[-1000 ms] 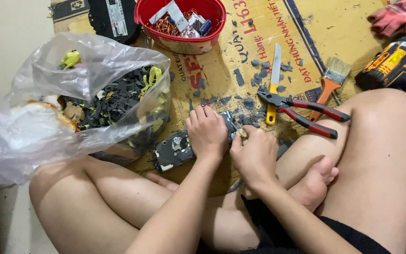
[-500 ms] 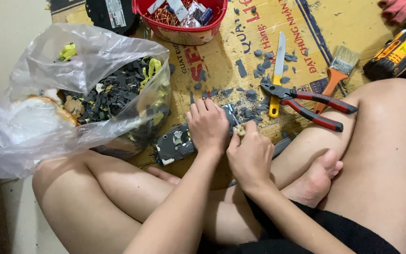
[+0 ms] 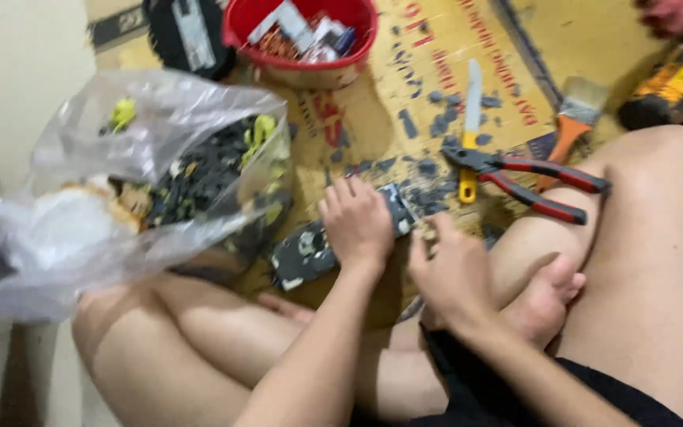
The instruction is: Scraping and cleaning material off an electronic component casing using a small tool and pliers.
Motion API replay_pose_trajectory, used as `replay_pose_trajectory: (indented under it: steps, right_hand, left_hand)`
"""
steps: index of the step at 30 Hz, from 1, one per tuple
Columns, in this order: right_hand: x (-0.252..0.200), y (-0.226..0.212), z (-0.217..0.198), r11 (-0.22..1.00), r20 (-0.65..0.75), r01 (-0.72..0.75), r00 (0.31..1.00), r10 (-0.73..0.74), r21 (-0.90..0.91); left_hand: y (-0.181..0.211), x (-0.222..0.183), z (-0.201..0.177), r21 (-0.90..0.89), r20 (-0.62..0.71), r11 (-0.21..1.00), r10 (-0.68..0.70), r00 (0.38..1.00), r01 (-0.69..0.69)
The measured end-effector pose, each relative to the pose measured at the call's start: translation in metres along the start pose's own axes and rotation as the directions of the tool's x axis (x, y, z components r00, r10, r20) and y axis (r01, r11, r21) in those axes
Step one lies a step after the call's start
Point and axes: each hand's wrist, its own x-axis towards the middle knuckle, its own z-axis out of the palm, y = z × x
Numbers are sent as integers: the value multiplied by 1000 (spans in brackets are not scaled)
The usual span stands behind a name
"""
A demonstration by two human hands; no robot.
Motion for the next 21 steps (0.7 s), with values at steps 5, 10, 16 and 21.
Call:
replay_pose_trajectory:
  steps: [5, 10, 16, 21]
  right_hand:
    - [33, 36, 4, 1000, 40, 11, 999, -11, -1]
    - [25, 15, 1, 991, 116, 127, 986, -120, -53]
    - [3, -2, 17, 940, 84, 157, 987, -138, -303]
    - [2, 10, 21, 980, -30, -160, 986, 165, 117]
  left_hand:
    - [5, 2, -8, -34, -6, 999, -25, 1000, 25]
    - [4, 2, -15, -13, -23, 1000, -29, 999, 28]
    - [7, 4, -15, 2, -30, 1000, -18, 999, 18]
    - [8, 6, -22, -42, 31, 998, -43, 999, 44]
